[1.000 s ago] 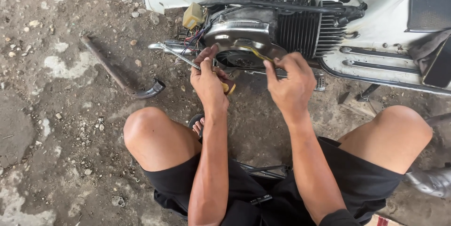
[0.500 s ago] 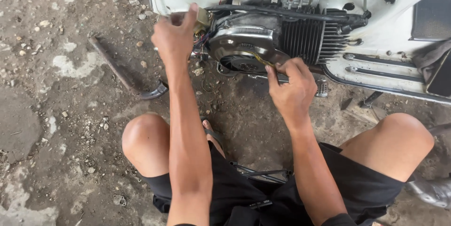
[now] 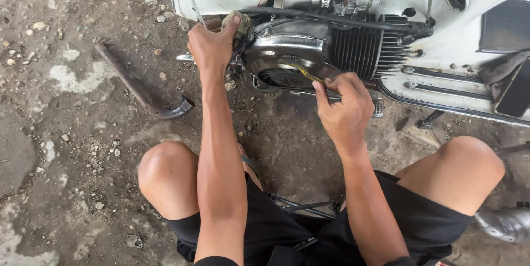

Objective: The person is cleaning the motorcycle engine using a yellow brush and a screwdriver. They are scrubbing the engine components while sitting on the ground.

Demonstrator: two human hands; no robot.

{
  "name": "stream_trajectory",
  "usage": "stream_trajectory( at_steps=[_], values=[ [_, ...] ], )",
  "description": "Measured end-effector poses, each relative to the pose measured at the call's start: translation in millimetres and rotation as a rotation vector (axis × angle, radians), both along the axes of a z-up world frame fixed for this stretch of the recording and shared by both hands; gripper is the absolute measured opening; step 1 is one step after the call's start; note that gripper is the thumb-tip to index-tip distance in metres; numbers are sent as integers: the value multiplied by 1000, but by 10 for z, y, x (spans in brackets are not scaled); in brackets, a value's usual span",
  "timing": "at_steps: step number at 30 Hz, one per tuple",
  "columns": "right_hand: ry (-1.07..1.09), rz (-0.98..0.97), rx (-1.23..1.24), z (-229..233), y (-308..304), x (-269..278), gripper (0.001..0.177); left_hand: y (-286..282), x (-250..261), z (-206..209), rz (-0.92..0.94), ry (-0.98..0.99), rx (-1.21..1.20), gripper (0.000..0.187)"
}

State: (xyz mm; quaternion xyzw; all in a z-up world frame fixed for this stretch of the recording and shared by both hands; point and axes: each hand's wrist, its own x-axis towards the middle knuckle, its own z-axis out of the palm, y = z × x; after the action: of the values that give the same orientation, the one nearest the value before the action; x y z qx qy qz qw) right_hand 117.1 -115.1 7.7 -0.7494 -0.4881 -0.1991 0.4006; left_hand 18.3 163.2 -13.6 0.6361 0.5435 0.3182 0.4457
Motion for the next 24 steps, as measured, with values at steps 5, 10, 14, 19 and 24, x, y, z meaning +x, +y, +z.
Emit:
stream_trajectory(
  at_steps=[5, 10, 14, 19, 24],
  values=[
    [-12, 25, 7, 45, 23, 3, 26, 44, 15, -92, 29, -18, 18, 58],
    [-11, 12, -17, 47, -22, 12, 25, 31, -16, -95, 1, -15, 68, 55],
    [-23, -8, -19, 65, 7, 20, 25, 40, -15, -121, 12, -2, 57, 61],
    [-39, 38, -26, 92, 71, 2, 24, -22, -107, -16, -37, -86, 21, 68],
    [8, -12, -34, 7, -62, 55, 24, -25, -120, 80, -130, -153, -87, 37]
  ],
)
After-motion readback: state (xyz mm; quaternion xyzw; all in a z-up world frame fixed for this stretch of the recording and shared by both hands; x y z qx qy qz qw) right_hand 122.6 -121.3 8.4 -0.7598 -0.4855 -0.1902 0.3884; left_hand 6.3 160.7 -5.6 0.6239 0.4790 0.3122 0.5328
